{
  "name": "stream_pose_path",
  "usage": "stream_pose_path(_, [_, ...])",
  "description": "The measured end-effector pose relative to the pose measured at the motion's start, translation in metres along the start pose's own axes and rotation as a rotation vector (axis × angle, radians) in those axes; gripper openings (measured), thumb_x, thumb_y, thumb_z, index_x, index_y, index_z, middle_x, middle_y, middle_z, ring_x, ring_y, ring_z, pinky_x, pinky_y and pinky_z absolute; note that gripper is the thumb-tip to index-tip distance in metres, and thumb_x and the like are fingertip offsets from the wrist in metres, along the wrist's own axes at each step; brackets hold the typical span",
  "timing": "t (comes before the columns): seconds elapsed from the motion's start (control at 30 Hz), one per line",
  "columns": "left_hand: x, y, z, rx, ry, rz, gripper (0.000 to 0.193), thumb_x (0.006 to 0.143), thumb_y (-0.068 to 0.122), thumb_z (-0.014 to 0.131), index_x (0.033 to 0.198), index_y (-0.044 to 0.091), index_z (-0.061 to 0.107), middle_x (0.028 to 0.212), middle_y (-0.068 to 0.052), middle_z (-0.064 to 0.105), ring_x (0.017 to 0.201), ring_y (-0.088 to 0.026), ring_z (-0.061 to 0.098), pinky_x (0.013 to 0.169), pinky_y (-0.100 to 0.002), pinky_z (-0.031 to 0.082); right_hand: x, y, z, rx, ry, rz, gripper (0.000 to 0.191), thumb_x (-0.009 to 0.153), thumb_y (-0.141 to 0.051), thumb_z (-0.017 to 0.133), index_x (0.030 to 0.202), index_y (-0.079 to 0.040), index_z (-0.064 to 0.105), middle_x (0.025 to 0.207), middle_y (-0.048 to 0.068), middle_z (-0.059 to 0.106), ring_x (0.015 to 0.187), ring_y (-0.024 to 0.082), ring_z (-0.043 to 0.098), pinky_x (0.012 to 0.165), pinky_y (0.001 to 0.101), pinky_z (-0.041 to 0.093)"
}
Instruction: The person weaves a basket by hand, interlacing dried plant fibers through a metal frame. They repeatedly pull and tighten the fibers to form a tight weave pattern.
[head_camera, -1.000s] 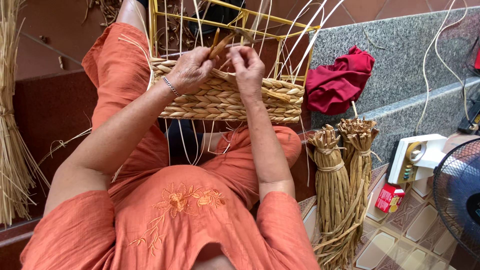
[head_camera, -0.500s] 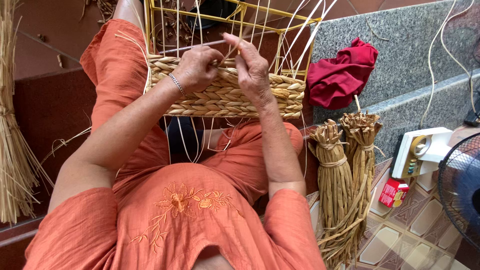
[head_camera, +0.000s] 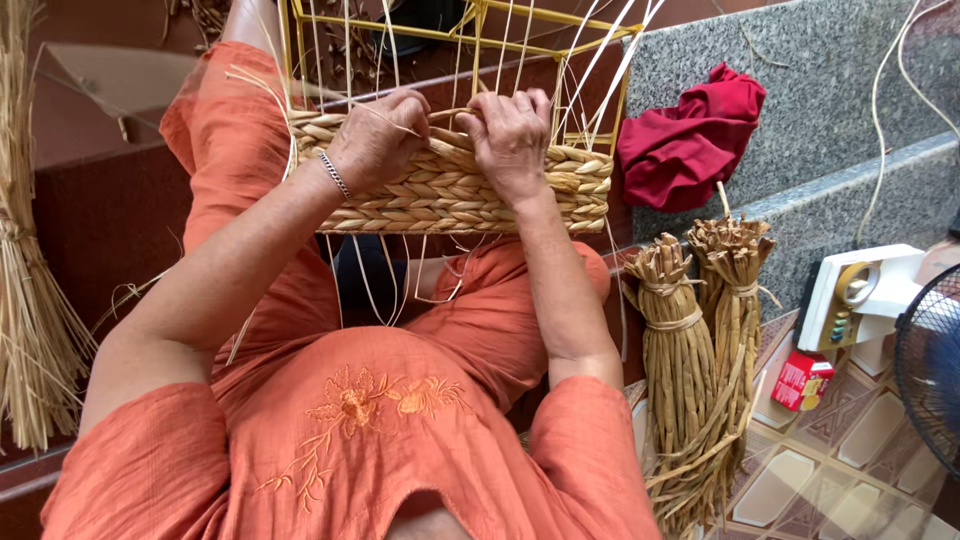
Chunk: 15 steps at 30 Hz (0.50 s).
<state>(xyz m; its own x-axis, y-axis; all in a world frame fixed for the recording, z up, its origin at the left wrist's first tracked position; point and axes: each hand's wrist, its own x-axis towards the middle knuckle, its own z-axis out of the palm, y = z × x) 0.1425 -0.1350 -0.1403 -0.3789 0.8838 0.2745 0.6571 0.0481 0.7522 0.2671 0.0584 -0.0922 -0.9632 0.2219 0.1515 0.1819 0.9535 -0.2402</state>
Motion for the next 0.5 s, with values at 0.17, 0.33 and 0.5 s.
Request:
stream_pose_path(0.17, [0.004, 0.0, -0.002, -0.053, -0.067, -0.127, 0.02, 0.094, 0.005, 0.078, 0.097, 0.007, 0.059, 0.101, -0.01, 0.067, 0.088, -0.024, 0.071, 0.075, -0.036, 0.06, -0.012, -0.006, -0.019, 0.136, 0.026, -0.166, 0.033, 0.09, -0.04, 0.075, 0.11, -0.014, 0.07, 0.092, 0.0, 0.075, 0.081, 0.019, 0.06, 0.084, 0.0381, 0.039])
stream_pose_path(0.33, [-0.004, 0.001, -0.005, -0.096, 0.025, 0.01, 0.023, 0.085, 0.003, 0.081, 0.092, 0.004, 0.059, 0.113, -0.014, 0.07, 0.1, -0.029, 0.071, 0.081, -0.038, 0.06, 0.002, -0.005, -0.014, 0.182, -0.078, -0.016, 0.01, 0.102, -0.026, 0.074, 0.1, -0.017, 0.069, 0.087, -0.002, 0.073, 0.075, 0.013, 0.066, 0.074, 0.0338, 0.054])
stream_pose_path(0.5, [-0.002, 0.002, -0.005, -0.138, -0.007, -0.056, 0.022, 0.087, 0.004, 0.082, 0.09, 0.004, 0.06, 0.114, -0.015, 0.07, 0.099, -0.029, 0.072, 0.081, -0.037, 0.061, -0.004, -0.002, -0.009, 0.38, -0.163, -0.007, 0.014, 0.094, -0.023, 0.076, 0.096, -0.01, 0.07, 0.082, 0.0, 0.072, 0.067, 0.011, 0.069, 0.061, 0.0301, 0.059])
